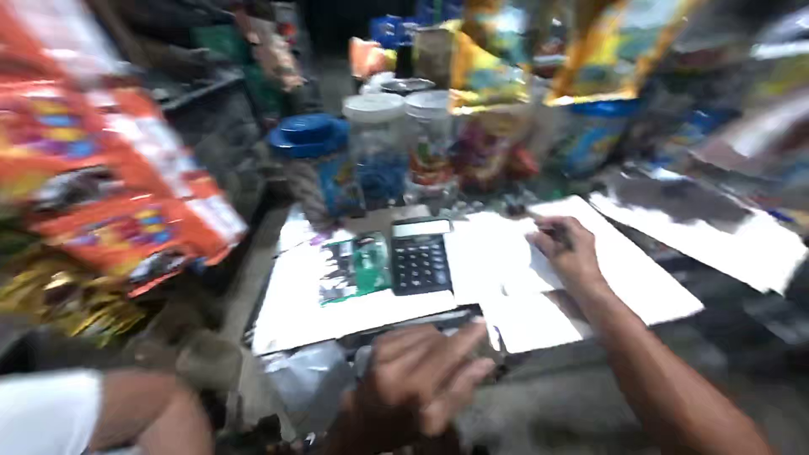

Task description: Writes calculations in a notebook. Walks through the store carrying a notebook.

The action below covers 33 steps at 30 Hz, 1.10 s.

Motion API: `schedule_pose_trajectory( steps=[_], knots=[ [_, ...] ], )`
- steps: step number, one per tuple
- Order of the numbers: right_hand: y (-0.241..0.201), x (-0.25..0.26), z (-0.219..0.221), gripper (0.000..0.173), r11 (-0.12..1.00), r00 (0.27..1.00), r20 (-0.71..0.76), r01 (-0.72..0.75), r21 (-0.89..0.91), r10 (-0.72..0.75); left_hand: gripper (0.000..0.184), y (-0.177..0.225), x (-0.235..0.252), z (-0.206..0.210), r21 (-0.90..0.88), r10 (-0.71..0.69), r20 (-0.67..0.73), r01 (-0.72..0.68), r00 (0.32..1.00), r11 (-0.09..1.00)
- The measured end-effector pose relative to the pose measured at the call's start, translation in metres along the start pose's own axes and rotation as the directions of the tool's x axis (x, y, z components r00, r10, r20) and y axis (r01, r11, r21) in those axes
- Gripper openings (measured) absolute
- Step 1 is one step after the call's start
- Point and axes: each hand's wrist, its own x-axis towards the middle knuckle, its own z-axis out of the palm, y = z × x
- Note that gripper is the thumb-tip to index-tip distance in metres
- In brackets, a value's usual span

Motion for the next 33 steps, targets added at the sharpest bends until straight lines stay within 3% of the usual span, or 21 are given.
schedule_pose_trajectory(
  steps=[5, 10, 15, 22, 33],
  knots=[
    [0.001, 0.01, -0.016, 0.032, 0.998, 0.998, -0.013, 0.063, 0.026, -0.063, 0.03, -0.018, -0.005, -0.009, 0.134, -0.127, 0.112, 0.111, 0.986, 0.985],
    [0.003, 0.026, -0.024, 0.03, 0.999, 0.996, 0.089, 0.01, 0.05, -0.014, 0.041, -0.044, -0.008, 0.013, 0.292, -0.079, 0.358, -0.031, 0.93, 0.956],
    [0.008, 0.04, -0.027, 0.032, 1.0, 0.972, 0.237, 0.0, -0.005, 0.001, 0.041, -0.057, -0.006, 0.03, 0.285, -0.065, 0.509, -0.097, 0.858, 0.954],
    [0.014, 0.031, -0.026, 0.032, 0.999, 0.959, 0.279, -0.031, -0.037, 0.04, 0.039, -0.08, 0.008, 0.039, 0.211, 0.047, 0.613, -0.221, 0.788, 0.952],
    [0.024, 0.019, -0.029, 0.032, 0.993, 0.983, 0.143, -0.107, -0.059, 0.114, 0.048, -0.105, 0.003, 0.042, 0.312, 0.04, 0.586, -0.272, 0.81, 0.91]
  ],
)
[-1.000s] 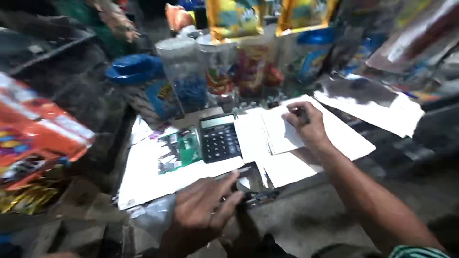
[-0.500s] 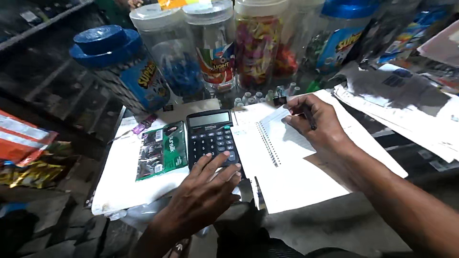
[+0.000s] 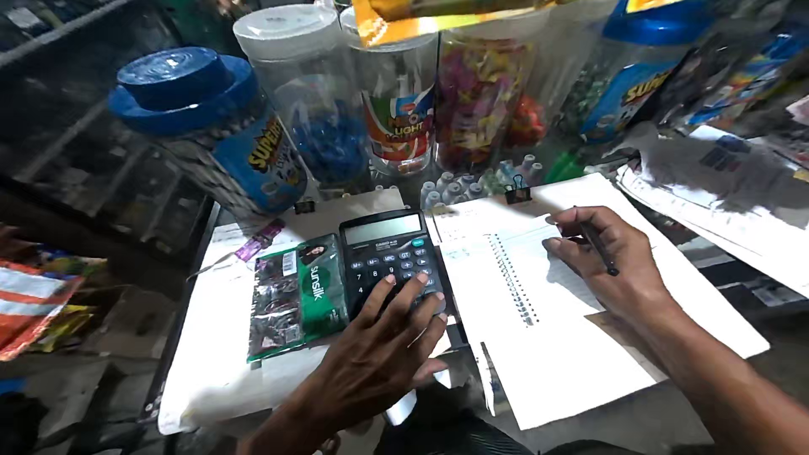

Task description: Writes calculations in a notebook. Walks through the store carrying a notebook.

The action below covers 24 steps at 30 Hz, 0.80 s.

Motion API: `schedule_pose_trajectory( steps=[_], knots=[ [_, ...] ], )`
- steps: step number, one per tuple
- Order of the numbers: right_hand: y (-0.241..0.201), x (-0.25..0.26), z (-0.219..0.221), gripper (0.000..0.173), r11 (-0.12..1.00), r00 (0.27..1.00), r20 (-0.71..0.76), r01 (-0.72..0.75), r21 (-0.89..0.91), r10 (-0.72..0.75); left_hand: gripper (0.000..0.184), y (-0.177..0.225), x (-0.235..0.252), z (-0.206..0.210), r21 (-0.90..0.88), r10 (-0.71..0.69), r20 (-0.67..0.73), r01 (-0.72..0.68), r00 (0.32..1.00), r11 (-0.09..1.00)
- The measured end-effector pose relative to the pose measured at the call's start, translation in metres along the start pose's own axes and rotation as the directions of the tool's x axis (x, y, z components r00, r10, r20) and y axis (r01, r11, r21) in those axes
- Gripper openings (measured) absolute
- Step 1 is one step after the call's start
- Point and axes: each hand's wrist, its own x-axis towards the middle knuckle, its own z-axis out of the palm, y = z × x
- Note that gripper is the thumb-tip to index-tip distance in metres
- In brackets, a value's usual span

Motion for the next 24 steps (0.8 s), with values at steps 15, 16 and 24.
schedule_pose_trajectory(
  steps=[15, 16, 24],
  knots=[
    [-0.005, -0.005, 0.002, 0.032, 0.954, 0.948, -0.117, 0.299, 0.025, -0.294, 0.057, -0.008, -0.007, 0.002, -0.062, -0.037, 0.005, 0.037, 0.999, 0.997],
    [-0.006, -0.006, 0.0, 0.032, 0.941, 0.934, -0.137, 0.338, 0.033, -0.331, 0.058, -0.007, -0.006, 0.001, -0.072, -0.026, -0.004, 0.025, 1.0, 0.997],
    [-0.016, -0.009, -0.006, 0.03, 0.899, 0.895, -0.215, 0.421, 0.122, -0.391, 0.053, 0.021, 0.018, -0.002, -0.325, -0.186, -0.174, 0.122, 0.967, 0.938]
  ],
)
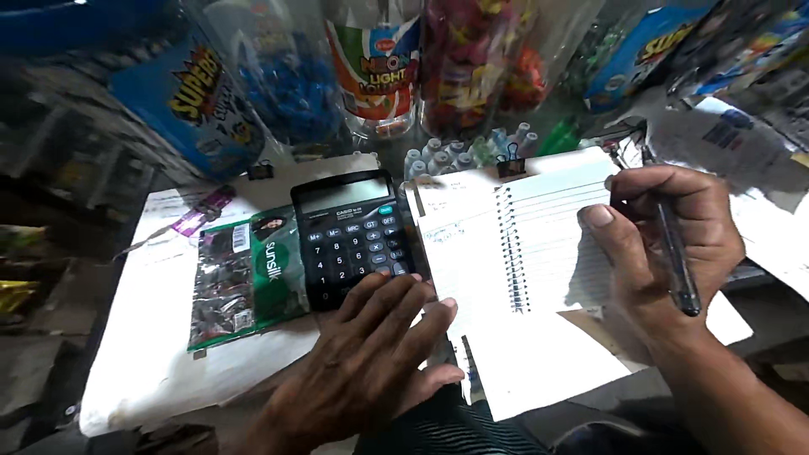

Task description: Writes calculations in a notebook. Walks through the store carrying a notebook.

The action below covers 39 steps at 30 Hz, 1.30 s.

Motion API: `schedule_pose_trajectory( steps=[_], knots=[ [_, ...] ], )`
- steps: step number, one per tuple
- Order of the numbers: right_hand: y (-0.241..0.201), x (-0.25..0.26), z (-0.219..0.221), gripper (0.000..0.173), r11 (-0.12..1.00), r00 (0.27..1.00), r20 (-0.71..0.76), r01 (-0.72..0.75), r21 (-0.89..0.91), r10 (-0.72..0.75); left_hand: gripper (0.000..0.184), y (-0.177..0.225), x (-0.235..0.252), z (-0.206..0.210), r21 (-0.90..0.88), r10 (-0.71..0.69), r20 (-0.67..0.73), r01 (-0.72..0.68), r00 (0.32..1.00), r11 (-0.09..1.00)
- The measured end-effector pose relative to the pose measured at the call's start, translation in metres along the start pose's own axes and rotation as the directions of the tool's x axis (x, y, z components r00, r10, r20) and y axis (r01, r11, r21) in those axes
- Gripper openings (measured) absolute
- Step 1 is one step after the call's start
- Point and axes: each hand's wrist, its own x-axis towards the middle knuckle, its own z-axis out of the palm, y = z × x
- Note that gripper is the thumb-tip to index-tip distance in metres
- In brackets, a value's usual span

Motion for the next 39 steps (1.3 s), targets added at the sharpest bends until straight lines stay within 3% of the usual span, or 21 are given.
schedule_pose_trajectory(
  steps=[4, 9, 18, 28, 35, 39],
  knots=[
    [-0.003, -0.003, -0.003, 0.032, 1.0, 1.0, -0.02, -0.015, 0.002, 0.015, 0.055, 0.007, 0.0, 0.009, -0.098, -0.062, -0.066, 0.055, 0.996, 0.994],
    [-0.005, -0.004, -0.007, 0.031, 0.997, 0.997, 0.009, -0.08, 0.005, 0.08, 0.043, 0.017, -0.003, 0.023, -0.148, -0.128, -0.164, 0.104, 0.978, 0.984],
    [-0.003, -0.004, -0.012, 0.033, 0.987, 0.977, 0.144, -0.153, -0.04, 0.157, 0.035, 0.009, -0.006, 0.034, -0.119, -0.141, -0.081, 0.131, 0.987, 0.984],
    [-0.002, -0.022, -0.033, 0.033, 0.963, 0.942, 0.2, -0.261, -0.067, 0.27, 0.036, 0.009, -0.009, 0.034, -0.107, -0.14, -0.06, 0.133, 0.988, 0.985],
    [-0.006, -0.031, -0.033, 0.033, 0.961, 0.941, 0.202, -0.252, -0.114, 0.271, 0.036, 0.01, -0.008, 0.033, -0.116, -0.16, -0.051, 0.154, 0.986, 0.981],
    [-0.008, -0.035, -0.035, 0.035, 0.962, 0.954, 0.234, -0.13, -0.241, 0.187, 0.036, 0.012, -0.01, 0.032, -0.119, -0.171, -0.045, 0.165, 0.984, 0.979]
  ],
)
